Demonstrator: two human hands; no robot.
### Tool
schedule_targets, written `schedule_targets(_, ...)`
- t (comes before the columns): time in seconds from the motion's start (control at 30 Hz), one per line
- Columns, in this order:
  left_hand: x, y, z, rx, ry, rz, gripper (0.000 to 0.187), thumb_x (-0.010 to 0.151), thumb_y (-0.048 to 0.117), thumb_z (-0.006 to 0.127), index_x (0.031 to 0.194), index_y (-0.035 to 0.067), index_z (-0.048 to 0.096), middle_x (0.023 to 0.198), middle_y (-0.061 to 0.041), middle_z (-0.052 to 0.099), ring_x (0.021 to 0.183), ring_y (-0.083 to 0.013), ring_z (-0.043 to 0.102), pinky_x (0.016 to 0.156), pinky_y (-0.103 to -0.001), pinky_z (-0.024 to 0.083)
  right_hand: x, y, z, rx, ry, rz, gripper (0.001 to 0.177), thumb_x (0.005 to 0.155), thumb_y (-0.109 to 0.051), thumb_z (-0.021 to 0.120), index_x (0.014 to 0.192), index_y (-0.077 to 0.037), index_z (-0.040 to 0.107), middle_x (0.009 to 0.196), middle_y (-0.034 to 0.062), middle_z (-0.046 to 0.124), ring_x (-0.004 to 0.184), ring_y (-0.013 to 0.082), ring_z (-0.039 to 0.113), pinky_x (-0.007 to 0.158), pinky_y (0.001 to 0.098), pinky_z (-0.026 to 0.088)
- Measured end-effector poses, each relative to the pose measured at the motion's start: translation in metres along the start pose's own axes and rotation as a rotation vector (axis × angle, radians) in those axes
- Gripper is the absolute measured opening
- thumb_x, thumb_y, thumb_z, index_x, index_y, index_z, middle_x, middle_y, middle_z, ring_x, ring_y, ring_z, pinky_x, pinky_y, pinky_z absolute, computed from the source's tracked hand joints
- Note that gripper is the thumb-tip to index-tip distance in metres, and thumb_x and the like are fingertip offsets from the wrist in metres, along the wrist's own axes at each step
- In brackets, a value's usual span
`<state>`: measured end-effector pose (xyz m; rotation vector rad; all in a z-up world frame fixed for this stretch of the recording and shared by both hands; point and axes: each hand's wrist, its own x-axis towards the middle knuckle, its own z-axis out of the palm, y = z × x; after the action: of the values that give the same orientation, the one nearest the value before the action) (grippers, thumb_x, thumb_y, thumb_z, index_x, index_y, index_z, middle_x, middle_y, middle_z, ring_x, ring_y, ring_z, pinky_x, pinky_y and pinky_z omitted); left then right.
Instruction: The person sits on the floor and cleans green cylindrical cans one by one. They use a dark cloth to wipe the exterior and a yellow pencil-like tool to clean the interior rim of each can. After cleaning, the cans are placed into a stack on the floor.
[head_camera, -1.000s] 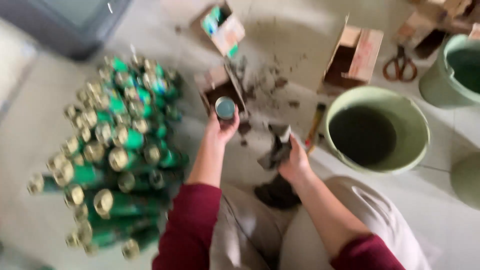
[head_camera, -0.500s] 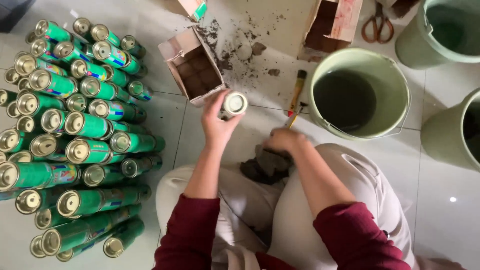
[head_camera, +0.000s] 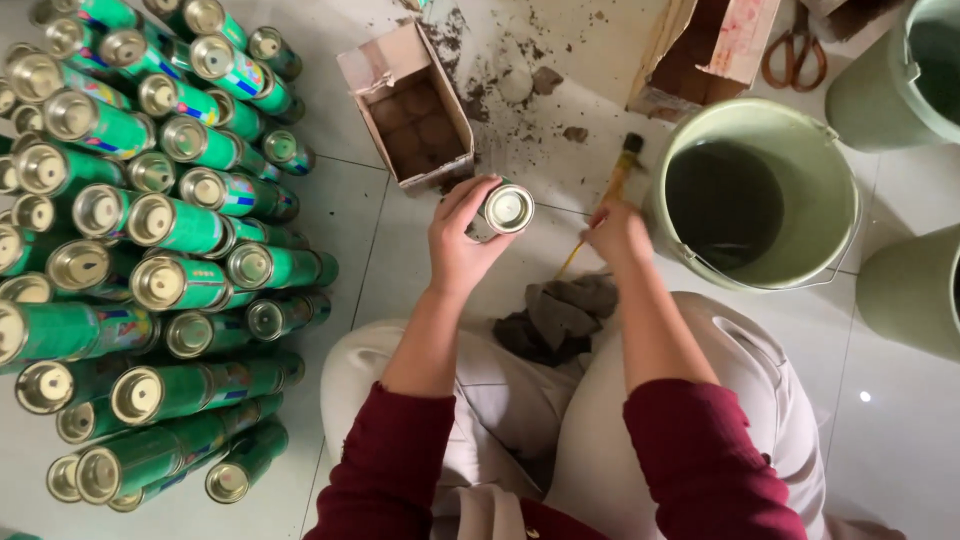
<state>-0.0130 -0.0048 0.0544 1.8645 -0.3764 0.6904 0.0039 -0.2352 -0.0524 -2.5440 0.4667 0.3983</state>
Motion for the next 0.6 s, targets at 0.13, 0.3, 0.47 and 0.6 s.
schedule_targets(0.13, -0.001, -0.005, 0.001, 0.038, -0.022, -0.040, 0.050, 0.056, 0.004, 0.079, 0.101, 0.009, 0.060, 0.098, -0.007, 0.060, 0.092, -0.0247, 0.059, 0.082, -0.036, 0.046, -0.033, -0.036, -0.052, 0.320, 0.021, -0.220, 0.016, 0.068, -0.017, 0.058, 0.084, -0.015, 0.060, 0.068, 0.0040, 0.060, 0.068, 0.0189, 0.057, 0.067, 0.0369, 0.050)
schedule_targets(0.3, 0.001, -0.016, 0.005, 0.035, -0.048, -0.066, 0.053, 0.052, 0.003, 0.080, 0.100, 0.006, 0.058, 0.096, -0.010, 0.060, 0.090, -0.0288, 0.059, 0.081, -0.037, 0.047, -0.072, -0.086, -0.100, 1.185, -0.338, -0.136, 0.029, 0.074, 0.004, 0.040, 0.097, 0.010, 0.055, 0.073, 0.0163, 0.056, 0.058, 0.0175, 0.055, 0.060, 0.0340, 0.056)
schedule_targets(0.47, -0.004, -0.022, 0.008, 0.058, -0.089, -0.126, 0.056, 0.048, 0.004, 0.079, 0.100, 0.006, 0.057, 0.097, -0.010, 0.059, 0.092, -0.0287, 0.059, 0.081, -0.038, 0.047, -0.075, -0.083, -0.095, 1.395, -0.353, -0.325, 0.027, 0.075, 0.010, 0.048, 0.101, 0.008, 0.052, 0.078, 0.0156, 0.057, 0.061, 0.0197, 0.061, 0.058, 0.0296, 0.055)
schedule_targets(0.6, -0.002, -0.024, 0.009, 0.053, -0.091, -0.113, 0.057, 0.050, 0.007, 0.080, 0.101, 0.004, 0.054, 0.098, -0.014, 0.057, 0.093, -0.0334, 0.057, 0.081, -0.042, 0.045, -0.084, -0.091, -0.098, 1.239, -0.030, -0.504, 0.018, 0.086, -0.005, 0.048, 0.098, 0.007, 0.052, 0.071, 0.0186, 0.055, 0.058, 0.0240, 0.060, 0.055, 0.0282, 0.051)
